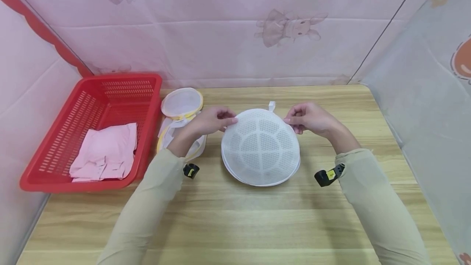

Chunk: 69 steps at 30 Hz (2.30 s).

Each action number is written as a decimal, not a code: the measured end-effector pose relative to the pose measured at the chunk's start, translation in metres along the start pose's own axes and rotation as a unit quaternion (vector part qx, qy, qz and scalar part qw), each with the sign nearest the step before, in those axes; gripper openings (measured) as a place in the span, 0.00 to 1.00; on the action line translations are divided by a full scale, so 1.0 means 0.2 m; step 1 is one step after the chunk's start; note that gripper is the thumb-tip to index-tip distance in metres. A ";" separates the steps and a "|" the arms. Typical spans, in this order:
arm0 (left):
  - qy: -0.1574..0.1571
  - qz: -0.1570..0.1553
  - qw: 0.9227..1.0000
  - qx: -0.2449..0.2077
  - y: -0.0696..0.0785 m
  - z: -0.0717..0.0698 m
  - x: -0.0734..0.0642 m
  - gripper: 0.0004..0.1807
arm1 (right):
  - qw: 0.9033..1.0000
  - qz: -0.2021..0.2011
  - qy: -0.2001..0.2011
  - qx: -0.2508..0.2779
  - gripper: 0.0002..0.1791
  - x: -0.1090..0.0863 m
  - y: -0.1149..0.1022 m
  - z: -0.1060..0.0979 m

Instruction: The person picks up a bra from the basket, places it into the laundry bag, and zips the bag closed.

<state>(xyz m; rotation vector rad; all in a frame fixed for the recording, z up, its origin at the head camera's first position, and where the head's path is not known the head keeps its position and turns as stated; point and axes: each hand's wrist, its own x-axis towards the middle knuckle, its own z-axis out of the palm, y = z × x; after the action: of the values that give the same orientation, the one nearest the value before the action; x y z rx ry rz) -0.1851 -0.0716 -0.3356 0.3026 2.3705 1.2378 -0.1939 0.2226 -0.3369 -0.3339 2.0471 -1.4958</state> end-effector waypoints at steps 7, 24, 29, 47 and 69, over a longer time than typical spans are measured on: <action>-0.001 0.000 0.998 0.060 0.05 0.03 0.05 0.15 | 1.000 -0.009 0.001 -0.026 0.07 -0.01 -0.04 0.03; -0.023 0.010 0.999 0.040 0.07 0.05 0.05 0.07 | 1.000 -0.013 -0.011 0.005 0.09 -0.03 -0.04 0.04; -0.027 0.021 0.999 0.034 0.06 0.06 0.05 0.08 | 1.000 0.024 0.011 -0.011 0.09 -0.04 -0.03 0.04; 0.019 0.006 0.997 0.071 0.05 0.10 0.05 0.09 | 0.996 0.021 0.083 -0.027 0.07 -0.04 -0.05 0.05; 0.015 0.009 0.999 0.036 0.07 0.04 0.04 0.13 | 0.992 -0.029 0.111 -0.053 0.08 -0.10 -0.08 0.05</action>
<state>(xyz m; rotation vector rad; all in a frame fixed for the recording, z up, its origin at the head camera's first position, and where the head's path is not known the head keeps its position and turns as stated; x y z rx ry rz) -0.1871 -0.0545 -0.3307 0.3310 2.4469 1.1741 -0.1749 0.2202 -0.3187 -0.2809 2.3147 -1.5207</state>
